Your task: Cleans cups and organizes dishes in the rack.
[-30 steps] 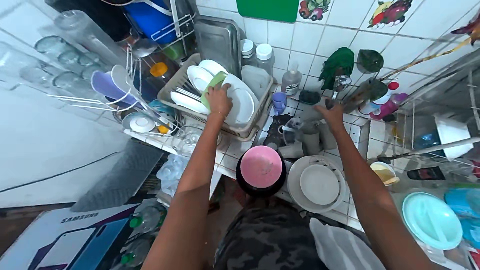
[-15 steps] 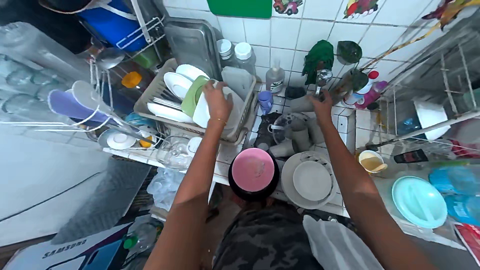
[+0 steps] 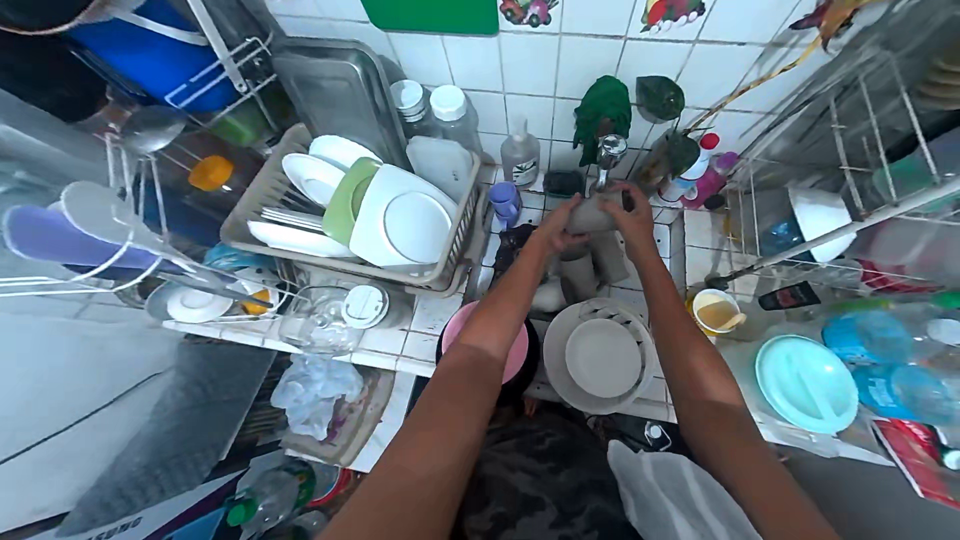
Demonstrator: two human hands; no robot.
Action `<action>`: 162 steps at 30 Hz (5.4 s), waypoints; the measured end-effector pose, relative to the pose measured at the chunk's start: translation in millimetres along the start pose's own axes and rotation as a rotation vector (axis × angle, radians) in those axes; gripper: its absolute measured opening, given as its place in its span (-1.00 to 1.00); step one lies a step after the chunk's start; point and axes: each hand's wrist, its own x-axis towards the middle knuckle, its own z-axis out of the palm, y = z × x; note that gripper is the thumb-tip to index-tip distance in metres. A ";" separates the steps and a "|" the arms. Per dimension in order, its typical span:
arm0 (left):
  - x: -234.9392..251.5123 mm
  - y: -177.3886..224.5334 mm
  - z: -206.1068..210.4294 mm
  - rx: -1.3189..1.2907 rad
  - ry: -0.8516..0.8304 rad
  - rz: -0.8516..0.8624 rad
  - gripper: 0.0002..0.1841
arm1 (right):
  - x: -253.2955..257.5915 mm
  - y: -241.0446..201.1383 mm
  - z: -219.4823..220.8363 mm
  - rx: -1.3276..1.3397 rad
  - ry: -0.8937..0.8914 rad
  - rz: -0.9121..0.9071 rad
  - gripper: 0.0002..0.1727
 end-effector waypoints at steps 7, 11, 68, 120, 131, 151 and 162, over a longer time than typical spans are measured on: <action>-15.8 6.7 17.9 0.389 -0.014 0.346 -0.54 | -14.3 7.1 -17.6 0.408 -0.049 0.440 -0.37; -38.4 26.1 -15.2 0.942 0.072 0.823 -0.54 | -21.4 2.4 0.6 0.440 -0.096 0.548 -0.40; -36.1 -0.6 -53.0 0.445 0.175 0.302 -0.42 | 5.7 -6.2 19.8 -0.107 -0.131 0.030 -0.45; -119.1 79.4 -94.7 1.012 0.334 0.684 -0.55 | 8.7 -6.5 35.1 -0.226 -0.220 0.088 -0.33; -25.1 5.4 -2.4 0.424 -0.109 0.360 -0.44 | -9.1 14.5 9.3 0.609 0.124 0.694 -0.33; -245.6 147.0 -127.2 1.233 0.690 0.663 -0.35 | -43.5 -28.1 28.9 -0.364 -0.620 0.146 -0.48; -228.0 111.4 -174.6 1.433 0.921 0.366 -0.21 | 1.8 -17.2 37.7 -0.194 -0.199 0.020 -0.06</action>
